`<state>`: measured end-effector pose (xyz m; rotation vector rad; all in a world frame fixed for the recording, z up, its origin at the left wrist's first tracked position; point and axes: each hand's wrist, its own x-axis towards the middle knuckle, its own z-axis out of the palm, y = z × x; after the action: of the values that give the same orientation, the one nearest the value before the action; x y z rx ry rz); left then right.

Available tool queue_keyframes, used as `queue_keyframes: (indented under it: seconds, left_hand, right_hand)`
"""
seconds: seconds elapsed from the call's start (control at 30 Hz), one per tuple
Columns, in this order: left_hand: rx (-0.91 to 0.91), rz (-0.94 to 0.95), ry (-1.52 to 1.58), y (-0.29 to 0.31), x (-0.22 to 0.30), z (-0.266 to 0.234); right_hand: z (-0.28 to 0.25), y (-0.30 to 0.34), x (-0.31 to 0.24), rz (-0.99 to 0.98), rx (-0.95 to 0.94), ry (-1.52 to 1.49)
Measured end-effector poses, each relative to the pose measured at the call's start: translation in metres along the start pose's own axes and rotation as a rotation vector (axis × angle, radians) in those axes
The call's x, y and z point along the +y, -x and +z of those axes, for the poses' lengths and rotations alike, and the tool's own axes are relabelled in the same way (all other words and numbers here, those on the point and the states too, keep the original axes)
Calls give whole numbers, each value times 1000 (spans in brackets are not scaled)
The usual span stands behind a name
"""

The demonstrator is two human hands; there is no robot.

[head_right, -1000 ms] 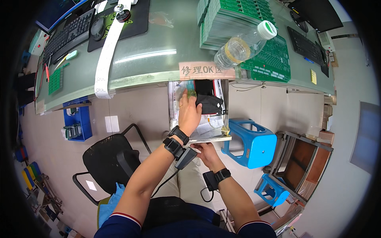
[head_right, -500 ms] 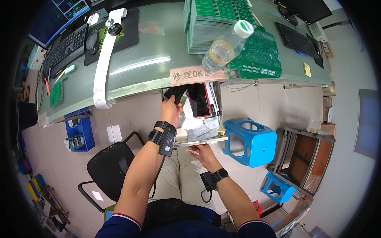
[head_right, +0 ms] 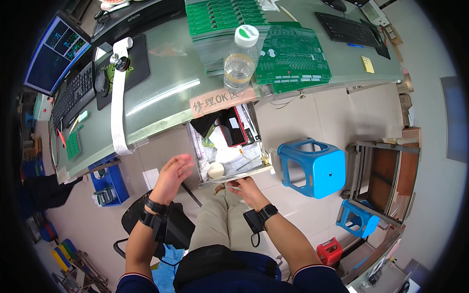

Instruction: The recorder retrieves a box of components and then proceeds to assemble or inspect electronic circuit boards at a workstation.

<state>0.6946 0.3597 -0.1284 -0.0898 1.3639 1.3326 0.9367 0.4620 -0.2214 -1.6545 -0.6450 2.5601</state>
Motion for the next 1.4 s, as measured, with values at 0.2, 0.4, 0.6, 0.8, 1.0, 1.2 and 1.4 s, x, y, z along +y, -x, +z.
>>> queue_keyframes:
  seconds: [0.2, 0.4, 0.6, 0.8, 1.0, 1.2, 1.4]
  left_hand:
    - [-56, 5, -240, 24, -15, -20]
    - [-55, 57, -459, 62, -28, -57]
    - [54, 25, -466, 105, -32, -95]
    - [182, -12, -493, 159, -36, -128]
    - [339, -115, -464, 202, -67, -185]
    - [657, -208, -395, 257, -105, -239]
    - [721, -178, -281, 301, -119, -267]
  right_hand:
    - [7, -17, -20, -38, -15, -1]
    - [29, -45, -63, -104, -70, 17]
    - [62, -80, -105, -156, -93, 16]
    - [82, -101, -135, -191, -112, -12]
    - [82, -108, -132, -138, -86, -89]
    - [57, -130, -138, -71, -204, -75]
    - [45, -124, -150, 66, -301, 142]
